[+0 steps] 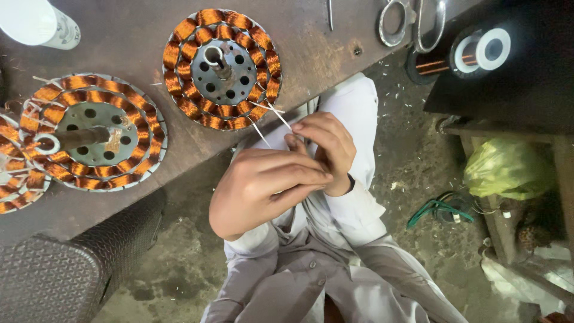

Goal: The person sits on the floor and assembles a motor stator by inserting white plastic pins into the copper windings. They use a screwdriver to push the pins in and scissors to trim the excess. The person works on multiple stators placed on a table.

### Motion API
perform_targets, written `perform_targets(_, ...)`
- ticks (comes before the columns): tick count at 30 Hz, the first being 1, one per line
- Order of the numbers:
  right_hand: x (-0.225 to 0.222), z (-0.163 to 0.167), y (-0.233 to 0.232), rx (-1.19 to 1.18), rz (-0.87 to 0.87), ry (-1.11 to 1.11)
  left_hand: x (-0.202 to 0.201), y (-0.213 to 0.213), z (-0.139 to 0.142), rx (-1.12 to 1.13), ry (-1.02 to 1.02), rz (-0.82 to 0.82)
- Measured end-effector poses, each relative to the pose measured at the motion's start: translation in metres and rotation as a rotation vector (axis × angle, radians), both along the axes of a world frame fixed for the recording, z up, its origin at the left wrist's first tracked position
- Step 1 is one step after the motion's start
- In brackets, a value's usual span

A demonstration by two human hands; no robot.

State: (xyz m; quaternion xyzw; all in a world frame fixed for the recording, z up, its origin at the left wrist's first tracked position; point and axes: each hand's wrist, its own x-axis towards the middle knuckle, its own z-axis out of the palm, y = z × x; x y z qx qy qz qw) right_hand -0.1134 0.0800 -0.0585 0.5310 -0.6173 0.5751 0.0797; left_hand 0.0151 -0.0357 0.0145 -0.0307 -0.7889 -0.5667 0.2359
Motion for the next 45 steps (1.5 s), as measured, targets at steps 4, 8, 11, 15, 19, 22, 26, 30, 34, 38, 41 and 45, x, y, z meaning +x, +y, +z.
perform_targets(4, 0.002, -0.002, -0.011, -0.024, -0.113, -0.021, -0.001, -0.001, -0.001, 0.01, 0.011, 0.002)
perform_targets(8, 0.004, 0.0, -0.017, 0.003, -0.121, -0.078, -0.001, 0.0, -0.002, 0.002, -0.002, 0.034)
perform_targets(11, 0.007, 0.002, -0.016, 0.064, -0.133, -0.032, -0.001, 0.001, -0.002, -0.008, 0.033, 0.04)
perform_targets(15, 0.009, -0.001, -0.016, 0.048, -0.132, -0.047, 0.003, 0.002, -0.004, 0.006, 0.05, 0.046)
perform_targets(19, 0.008, -0.007, -0.012, 0.037, -0.15, -0.041, 0.008, 0.006, -0.011, 0.032, 0.106, 0.122)
perform_targets(22, 0.0, -0.014, -0.005, 0.091, -0.08, -0.067, 0.01, 0.006, -0.017, 0.126, 0.21, 0.239)
perform_targets(26, -0.028, -0.022, -0.01, 0.025, -0.14, -0.202, 0.014, 0.005, -0.021, 0.245, 0.349, 0.445)
perform_targets(30, -0.094, -0.016, -0.045, 0.201, -0.249, 0.172, 0.022, -0.002, -0.025, 0.227, 0.349, 0.685)
perform_targets(34, -0.141, -0.013, -0.084, 0.45, -0.424, 0.516, 0.034, -0.007, -0.028, 0.106, 0.294, 0.876)
perform_targets(38, -0.156, -0.019, -0.1, 0.486, -0.515, 0.703, 0.034, -0.016, -0.029, 0.215, 0.293, 1.105)
perform_targets(41, -0.156, -0.024, -0.095, 0.498, -0.52, 0.712, 0.031, -0.018, -0.03, 0.35, 0.266, 1.166)
perform_targets(45, -0.155, -0.029, -0.086, 0.563, -0.503, 0.69, 0.029, -0.015, -0.033, 0.236, 0.307, 1.054)
